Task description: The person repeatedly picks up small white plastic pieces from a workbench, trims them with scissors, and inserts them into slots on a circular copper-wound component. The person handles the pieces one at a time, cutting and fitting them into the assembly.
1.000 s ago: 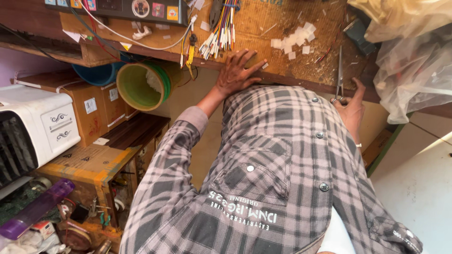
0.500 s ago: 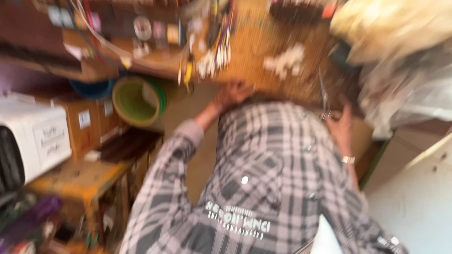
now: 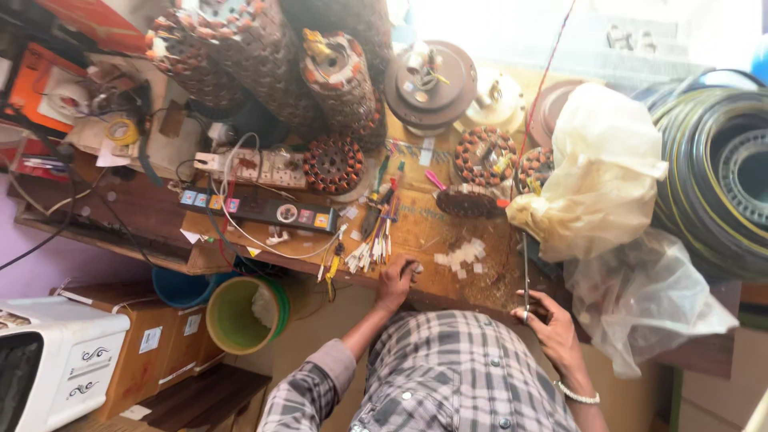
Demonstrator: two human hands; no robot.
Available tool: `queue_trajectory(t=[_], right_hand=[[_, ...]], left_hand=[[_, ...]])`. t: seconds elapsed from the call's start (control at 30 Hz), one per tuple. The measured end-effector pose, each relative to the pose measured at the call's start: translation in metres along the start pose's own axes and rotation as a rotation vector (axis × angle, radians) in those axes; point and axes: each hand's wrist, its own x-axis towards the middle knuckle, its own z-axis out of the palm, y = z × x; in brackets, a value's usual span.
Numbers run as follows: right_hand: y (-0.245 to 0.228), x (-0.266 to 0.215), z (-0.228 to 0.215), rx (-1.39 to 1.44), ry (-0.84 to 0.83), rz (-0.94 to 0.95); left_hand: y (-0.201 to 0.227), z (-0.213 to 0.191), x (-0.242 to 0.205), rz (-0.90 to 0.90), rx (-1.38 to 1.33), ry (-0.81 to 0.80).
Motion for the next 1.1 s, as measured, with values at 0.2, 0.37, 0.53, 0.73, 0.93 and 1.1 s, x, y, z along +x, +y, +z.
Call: queue_trajectory(t=[0.2,0.37,0.53,0.73,0.93,1.1], right_hand=[[-0.054,0.014,0.019,0.033,-0.051,-0.059],[-0.062,0.022,0.019,0.060,-0.111,-0.150],[-0.066,0.028,0.011,0.025,-0.129,-0.149],[-0.094,0.037,0.005,0.035,-0.157,-0.244],[-0.130,0.054,-0.005,-0.117,-0.208,-0.174],[-0.159,0.075,-0.004,-0.067,-0.331,-0.294]], left_hand=[[0.075,-0.004,0.032,-0.185,-0.436,0.218],[0.106,-0.007,0.022,-0.101,-0.600,0.291],[0.107,-0.009,0.024,-0.253,-0.873,0.091],[0.128,0.007,0.046,-0.119,-0.816,0.057],[0.175,0.008,0.077,-0.100,-0.574,0.019],[0.213,0.011,0.106,-0.099,-0.333,0.090]])
